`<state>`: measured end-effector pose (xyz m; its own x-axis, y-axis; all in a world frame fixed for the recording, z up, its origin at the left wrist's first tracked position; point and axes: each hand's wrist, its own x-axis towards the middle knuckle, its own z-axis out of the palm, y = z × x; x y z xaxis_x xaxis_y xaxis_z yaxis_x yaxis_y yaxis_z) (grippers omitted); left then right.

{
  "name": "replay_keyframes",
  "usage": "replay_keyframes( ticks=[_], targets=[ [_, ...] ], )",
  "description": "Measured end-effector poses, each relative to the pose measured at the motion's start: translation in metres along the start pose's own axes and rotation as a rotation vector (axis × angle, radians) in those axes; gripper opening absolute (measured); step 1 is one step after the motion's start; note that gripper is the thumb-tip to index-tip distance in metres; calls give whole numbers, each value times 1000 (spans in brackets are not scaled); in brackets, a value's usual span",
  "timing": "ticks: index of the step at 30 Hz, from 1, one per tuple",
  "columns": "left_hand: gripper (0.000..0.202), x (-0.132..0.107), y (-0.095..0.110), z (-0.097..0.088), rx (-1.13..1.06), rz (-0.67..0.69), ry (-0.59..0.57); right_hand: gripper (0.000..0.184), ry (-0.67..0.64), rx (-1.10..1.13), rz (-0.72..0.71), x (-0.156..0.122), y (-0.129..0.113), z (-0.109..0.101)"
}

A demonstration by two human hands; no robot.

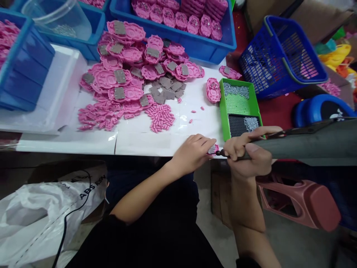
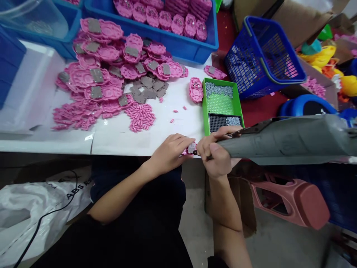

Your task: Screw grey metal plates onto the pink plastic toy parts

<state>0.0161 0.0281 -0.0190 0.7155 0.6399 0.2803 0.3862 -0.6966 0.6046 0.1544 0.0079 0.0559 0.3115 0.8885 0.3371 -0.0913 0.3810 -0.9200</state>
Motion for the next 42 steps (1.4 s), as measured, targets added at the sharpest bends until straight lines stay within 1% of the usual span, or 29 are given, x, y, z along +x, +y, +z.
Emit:
replay_keyframes(
  ticks=[3, 9, 12, 15, 17, 18, 22, 24, 25, 27, 29, 31, 34, 38, 40, 42],
  targets=[
    [40, 0, 0, 1, 8, 4, -3, 18, -15, 20, -8, -2, 6, 4],
    [34, -1, 0, 1, 33, 18, -17, 22, 76, 10, 49, -6, 7, 7],
    [33, -2, 0, 1, 49, 25, -17, 22, 11, -21, 54, -5, 7, 4],
    [33, -2, 1, 1, 68, 43, -13, 31, -105, -30, 46, -3, 8, 1],
    [33, -3, 1, 1, 88, 55, -5, 37, -160, -42, 49, -3, 7, -1],
    [34, -3, 2, 1, 97, 59, 1, 38, -170, -44, 53, -3, 7, -1],
    [37, -3, 2, 3, 102, 64, 21, 40, -144, -44, 63, -4, 8, -2],
    [37, -2, 1, 3, 89, 57, 18, 36, -161, -40, 39, -4, 8, -1],
    [37, -2, 1, 3, 80, 52, 13, 30, -157, -24, 19, -3, 8, 0],
    [37, -2, 0, 3, 60, 42, 12, 16, -98, 32, -18, -2, 6, 1],
    [36, -3, -1, 3, 48, 38, 22, 22, -25, 79, -26, -1, 1, 2],
    [30, -3, -3, 4, 55, 53, 33, 25, -20, 90, -16, 0, -4, 0],
    [20, -5, -4, 8, 126, 122, 67, 25, -31, 76, -63, 4, -11, -6],
    [23, -11, -6, 13, 205, 195, 159, 39, -18, 125, -125, 12, -14, -23],
    [25, -17, -8, 9, 184, 232, 182, 38, 49, 132, -125, 14, -15, -34],
    [26, -23, -14, -2, 172, 263, 195, 36, 121, 117, -108, 13, -14, -45]
  ],
)
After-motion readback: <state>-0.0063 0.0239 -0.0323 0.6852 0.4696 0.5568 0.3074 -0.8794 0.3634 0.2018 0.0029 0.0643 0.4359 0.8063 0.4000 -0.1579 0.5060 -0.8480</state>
